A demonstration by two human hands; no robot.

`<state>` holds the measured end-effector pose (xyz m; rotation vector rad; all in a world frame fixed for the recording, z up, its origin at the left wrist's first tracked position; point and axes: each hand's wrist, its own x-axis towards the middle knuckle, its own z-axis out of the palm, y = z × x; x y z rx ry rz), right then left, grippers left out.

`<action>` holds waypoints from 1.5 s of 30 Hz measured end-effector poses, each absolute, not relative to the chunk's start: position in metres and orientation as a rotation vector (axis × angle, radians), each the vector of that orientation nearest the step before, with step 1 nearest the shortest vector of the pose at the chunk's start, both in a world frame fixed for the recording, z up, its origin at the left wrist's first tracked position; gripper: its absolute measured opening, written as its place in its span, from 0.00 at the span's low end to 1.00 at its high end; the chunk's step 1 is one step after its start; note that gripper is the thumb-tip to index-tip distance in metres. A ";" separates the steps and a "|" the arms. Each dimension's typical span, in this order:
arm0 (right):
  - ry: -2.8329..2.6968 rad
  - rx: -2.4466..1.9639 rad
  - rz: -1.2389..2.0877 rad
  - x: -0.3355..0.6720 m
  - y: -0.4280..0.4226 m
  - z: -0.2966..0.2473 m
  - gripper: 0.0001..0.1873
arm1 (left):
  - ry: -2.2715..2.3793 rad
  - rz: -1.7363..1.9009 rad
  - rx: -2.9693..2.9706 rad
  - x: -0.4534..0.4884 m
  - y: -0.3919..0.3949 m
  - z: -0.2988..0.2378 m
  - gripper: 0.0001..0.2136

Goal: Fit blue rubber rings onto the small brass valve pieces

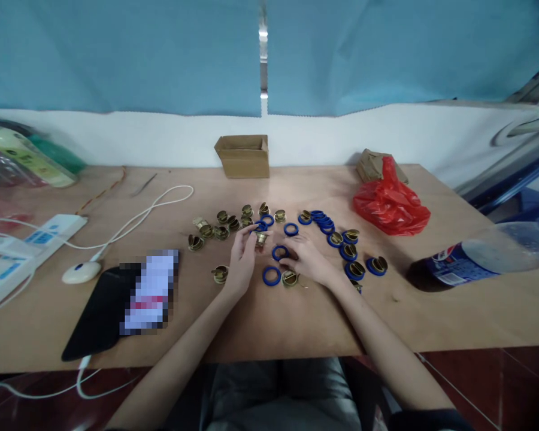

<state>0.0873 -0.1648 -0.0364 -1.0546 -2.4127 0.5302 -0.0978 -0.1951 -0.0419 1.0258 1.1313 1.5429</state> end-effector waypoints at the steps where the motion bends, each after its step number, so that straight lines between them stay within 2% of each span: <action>1: -2.397 -1.054 0.523 0.087 -0.165 -0.034 0.10 | 1.110 1.529 0.992 -0.098 -0.195 -0.041 0.17; 11: -1.925 -1.050 0.514 0.082 -0.173 -0.008 0.08 | 1.004 1.475 0.685 -0.099 -0.190 -0.035 0.20; 16: -1.875 -0.981 0.499 0.077 -0.179 -0.006 0.14 | 1.131 1.464 0.876 -0.097 -0.194 -0.035 0.20; 21: -1.883 -0.947 0.466 0.075 -0.184 -0.004 0.16 | 1.113 1.405 1.049 -0.097 -0.198 -0.033 0.22; 26: -1.893 -0.949 0.478 0.074 -0.187 -0.001 0.17 | 1.084 1.358 1.134 -0.094 -0.198 -0.034 0.19; 32: -1.969 -0.874 0.465 0.075 -0.190 0.002 0.17 | 1.100 1.354 1.199 -0.092 -0.197 -0.037 0.11; 38: -2.014 -0.881 0.526 0.075 -0.191 0.003 0.17 | 1.055 1.304 1.087 -0.096 -0.196 -0.043 0.21; 45: -2.125 -0.888 0.475 0.075 -0.188 -0.002 0.17 | 0.993 1.300 1.062 -0.096 -0.197 -0.042 0.24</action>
